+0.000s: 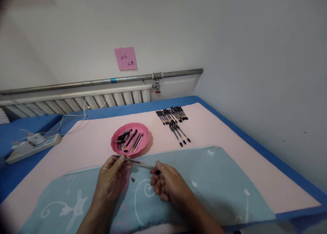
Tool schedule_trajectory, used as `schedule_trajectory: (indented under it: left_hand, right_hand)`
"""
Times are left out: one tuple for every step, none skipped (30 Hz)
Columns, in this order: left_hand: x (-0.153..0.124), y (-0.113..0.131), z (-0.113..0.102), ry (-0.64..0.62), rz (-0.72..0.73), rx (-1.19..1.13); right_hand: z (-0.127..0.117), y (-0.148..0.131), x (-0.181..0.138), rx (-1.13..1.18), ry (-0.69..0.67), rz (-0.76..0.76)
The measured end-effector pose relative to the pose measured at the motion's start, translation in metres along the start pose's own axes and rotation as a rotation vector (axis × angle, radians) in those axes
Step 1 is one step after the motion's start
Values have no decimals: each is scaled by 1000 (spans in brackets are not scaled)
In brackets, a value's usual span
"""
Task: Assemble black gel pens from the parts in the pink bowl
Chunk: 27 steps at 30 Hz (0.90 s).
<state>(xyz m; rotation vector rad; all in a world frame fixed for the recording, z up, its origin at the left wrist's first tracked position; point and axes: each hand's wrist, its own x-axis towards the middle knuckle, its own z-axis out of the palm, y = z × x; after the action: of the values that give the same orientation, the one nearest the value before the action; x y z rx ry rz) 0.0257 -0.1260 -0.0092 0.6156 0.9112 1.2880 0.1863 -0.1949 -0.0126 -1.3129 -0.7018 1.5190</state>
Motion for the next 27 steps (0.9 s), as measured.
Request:
schedule_trajectory:
  left_hand:
    - [0,1,0,0,1,0]
    - [0,1,0,3,1,1]
    - [1,2,-1,7,3,1]
    - [1,3,-2,13,3,-1]
    - [2,4,-3,21,4,-7]
    - [2,4,-4,26,3,-13]
    - [3,5,-4,30,2,-19]
    - [3,5,-5,31,-1,-22]
    - [3,5,-5,29,-5,-24]
    - [3,5,-5,26,-7,-24]
    - [2,5,-5,22,-8,-22]
    - [2,5,-4,18,-10,-20]
    - [2,5,-3,15,-11,-19]
    - [1,5,-3,13,-14,-18]
    - [1,4,-2,9,-18,-19]
    - [1,3,-1,7,-23,-21]
    - [0,3,-1,3,-27,-24]
    - [0,2,-1,0,-32,-26]
    - [0,2,-1,-5,-38,-26]
    - [0,1,-1,-8,-44,-26]
    - [-1,1,-1,-9,-49,-25]
    - [-1,1,-1,-11,-54,-24]
    - [-1,1,-1,-15,-57,-22]
    - [-2,0,-1,-20,-59,-22]
    - [-2,0,-1,-26,-58,-23]
    - [-2,0,-1,-32,-58,-24]
    - [-3,0,-1,-38,-59,-25]
  right_hand:
    - [0,0,1,-17,1,5]
    - [-1,0,1,-32,5,-3]
    - [-2,0,2,-39,9,-13]
    - [-4,0,2,-34,18,-22]
    - [-6,0,2,-17,29,-27]
    - [-8,0,2,4,44,-34]
    - [-10,0,2,22,56,-43]
    - [-11,0,2,29,62,-49]
    - [-12,1,1,26,59,-47]
    - [-12,1,1,17,53,-40]
    - [-12,2,1,8,47,-29]
    - [-11,2,0,4,46,-23]
    - [-10,2,0,4,53,-22]
    - [-9,2,0,7,66,-30]
    - [-7,2,0,8,78,-41]
    - [-6,2,0,0,87,-53]
    - [-5,1,0,-14,93,-64]
    - [-4,1,0,-29,96,-75]
    - [-4,1,1,-41,97,-87]
    - [-3,2,1,-52,99,-99]
    - [-4,2,2,-61,103,-111]
    - [-4,3,2,-68,106,-122]
    - [-4,4,3,-76,108,-133]
    - [-5,5,3,-84,110,-143]
    - [-6,7,4,-91,115,-152]
    - [-6,8,5,-98,118,-158]
    - [-6,9,5,-105,120,-160]
